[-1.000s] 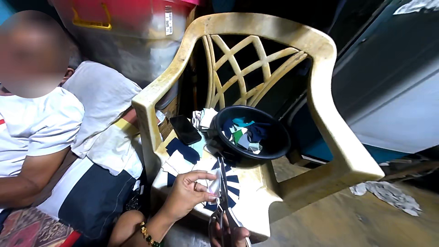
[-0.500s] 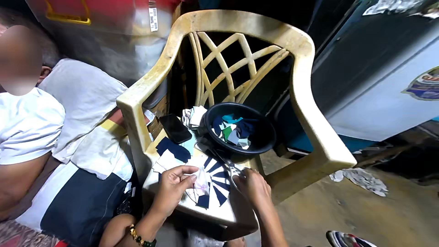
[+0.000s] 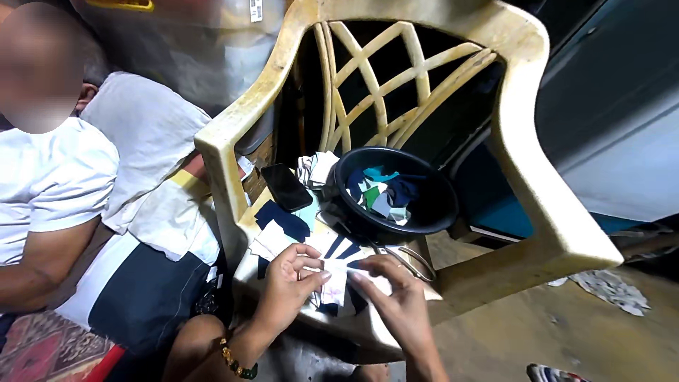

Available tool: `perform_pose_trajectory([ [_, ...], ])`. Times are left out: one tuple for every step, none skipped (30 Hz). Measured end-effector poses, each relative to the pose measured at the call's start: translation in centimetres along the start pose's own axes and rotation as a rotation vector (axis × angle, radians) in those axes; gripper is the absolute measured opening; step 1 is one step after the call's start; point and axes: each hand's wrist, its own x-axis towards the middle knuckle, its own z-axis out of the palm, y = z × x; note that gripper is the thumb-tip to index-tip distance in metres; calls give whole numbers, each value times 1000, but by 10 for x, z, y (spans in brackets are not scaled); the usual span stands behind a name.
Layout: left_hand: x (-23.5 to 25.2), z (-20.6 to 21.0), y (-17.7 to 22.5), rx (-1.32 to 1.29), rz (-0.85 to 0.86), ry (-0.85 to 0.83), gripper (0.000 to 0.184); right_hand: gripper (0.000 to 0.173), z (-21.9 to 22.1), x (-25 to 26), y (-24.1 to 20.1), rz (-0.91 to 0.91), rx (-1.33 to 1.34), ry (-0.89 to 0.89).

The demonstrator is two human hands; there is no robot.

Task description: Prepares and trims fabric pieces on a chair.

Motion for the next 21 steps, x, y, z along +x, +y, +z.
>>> perform_pose_trajectory([
  [-1, 0, -1, 20, 25, -8, 33, 26, 8, -3, -6, 16, 166, -14],
  [-1, 0, -3, 41, 54, -18, 32, 25, 15, -6, -10, 24, 277, -6],
  [-2, 1, -4, 58, 78, -29, 32, 21, 21, -9, -12, 16, 336, 23],
  [-3, 1, -5, 67, 93, -39, 32, 17, 26, -11, -11, -9, 365, 62],
  [-4, 1, -6, 75, 99, -48, 31, 14, 29, -12, -10, -39, 372, 95],
  [-4, 0, -6, 80, 96, -54, 30, 13, 30, -13, -8, -65, 366, 117],
  [-5, 0, -6, 81, 88, -61, 29, 13, 31, -14, -7, -90, 352, 129],
  [-5, 0, -6, 77, 76, -70, 29, 12, 31, -15, -6, -118, 332, 137],
  [-5, -1, -6, 73, 65, -79, 27, 13, 31, -15, -6, -142, 309, 141],
  [-6, -1, -6, 70, 56, -88, 26, 14, 31, -16, -6, -163, 291, 142],
  [-6, -1, -6, 69, 47, -96, 24, 15, 31, -16, -6, -182, 278, 145],
  [-6, -1, -6, 64, 36, -103, 23, 16, 31, -17, -5, -203, 263, 150],
  [-7, -1, -6, 53, 25, -113, 21, 16, 32, -17, -5, -227, 245, 158],
  [-7, -1, -7, 35, 16, -128, 20, 15, 32, -17, -4, -252, 223, 173],
  [-7, -1, -7, 14, 6, -141, 19, 13, 33, -17, -3, -277, 204, 187],
  [-7, -1, -8, -4, -9, -149, 19, 11, 33, -17, -3, -298, 184, 197],
  [-7, 0, -7, -18, -27, -155, 19, 9, 33, -17, -3, -315, 166, 201],
  [-7, -1, -7, -26, -37, -160, 19, 9, 34, -17, -2, -327, 151, 198],
  [-8, -1, -8, -27, -39, -164, 19, 10, 34, -18, -2, -331, 141, 192],
  [-8, -1, -8, -23, -37, -165, 18, 12, 35, -18, -2, -331, 135, 184],
  [-7, -1, -8, -16, -36, -165, 18, 14, 35, -18, -2, -329, 130, 177],
])
